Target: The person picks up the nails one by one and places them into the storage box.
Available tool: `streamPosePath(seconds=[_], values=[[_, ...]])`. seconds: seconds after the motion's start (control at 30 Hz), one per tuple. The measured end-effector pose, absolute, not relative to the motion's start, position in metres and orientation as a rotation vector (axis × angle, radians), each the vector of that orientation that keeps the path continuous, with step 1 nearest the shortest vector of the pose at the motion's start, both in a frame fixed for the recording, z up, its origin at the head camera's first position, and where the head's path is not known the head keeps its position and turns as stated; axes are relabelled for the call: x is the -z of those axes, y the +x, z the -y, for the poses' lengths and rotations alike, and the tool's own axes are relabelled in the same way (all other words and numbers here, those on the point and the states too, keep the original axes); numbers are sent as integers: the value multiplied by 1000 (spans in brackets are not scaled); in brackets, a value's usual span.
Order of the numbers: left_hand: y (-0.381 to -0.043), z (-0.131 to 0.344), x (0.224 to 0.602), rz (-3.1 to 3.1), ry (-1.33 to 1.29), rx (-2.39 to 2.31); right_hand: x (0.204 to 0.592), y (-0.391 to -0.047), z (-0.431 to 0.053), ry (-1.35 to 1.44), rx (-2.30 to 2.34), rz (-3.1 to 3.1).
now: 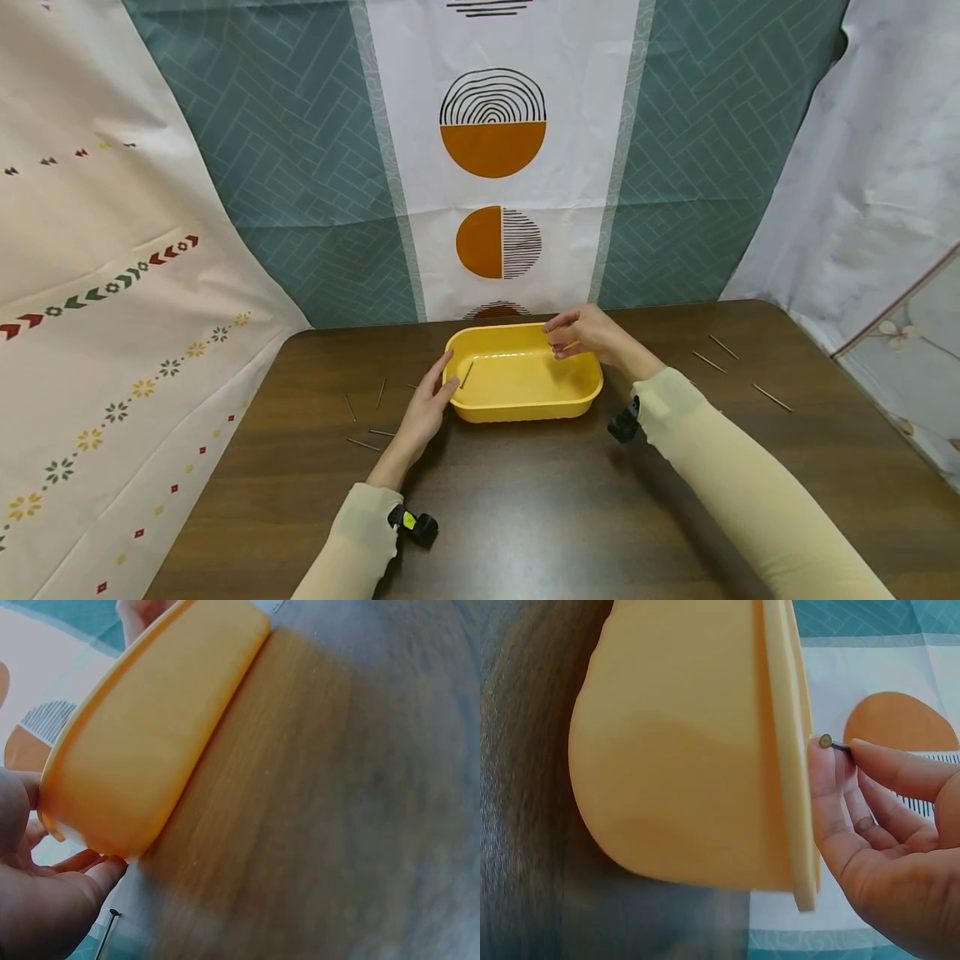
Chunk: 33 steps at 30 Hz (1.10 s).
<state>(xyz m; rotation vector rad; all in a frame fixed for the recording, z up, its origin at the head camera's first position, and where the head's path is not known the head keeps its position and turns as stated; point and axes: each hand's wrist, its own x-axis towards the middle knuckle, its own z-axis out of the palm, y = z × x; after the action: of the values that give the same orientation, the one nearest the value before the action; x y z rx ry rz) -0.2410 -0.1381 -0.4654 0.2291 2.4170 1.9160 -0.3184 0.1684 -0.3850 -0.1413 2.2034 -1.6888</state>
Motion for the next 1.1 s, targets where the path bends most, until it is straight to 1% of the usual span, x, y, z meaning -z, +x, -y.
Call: streamPosePath(seconds=[0.37, 0.73, 1.1], values=[[-241, 138, 466, -2421, 241, -1913, 392, -316, -152, -195, 1685, -2218], [-241, 137, 466, -2351, 299, -1977, 400, -322, -139, -155, 1743, -2152], [-241, 139, 466, -2353, 282, -1971, 401, -321, -126, -154, 1758, -2137]])
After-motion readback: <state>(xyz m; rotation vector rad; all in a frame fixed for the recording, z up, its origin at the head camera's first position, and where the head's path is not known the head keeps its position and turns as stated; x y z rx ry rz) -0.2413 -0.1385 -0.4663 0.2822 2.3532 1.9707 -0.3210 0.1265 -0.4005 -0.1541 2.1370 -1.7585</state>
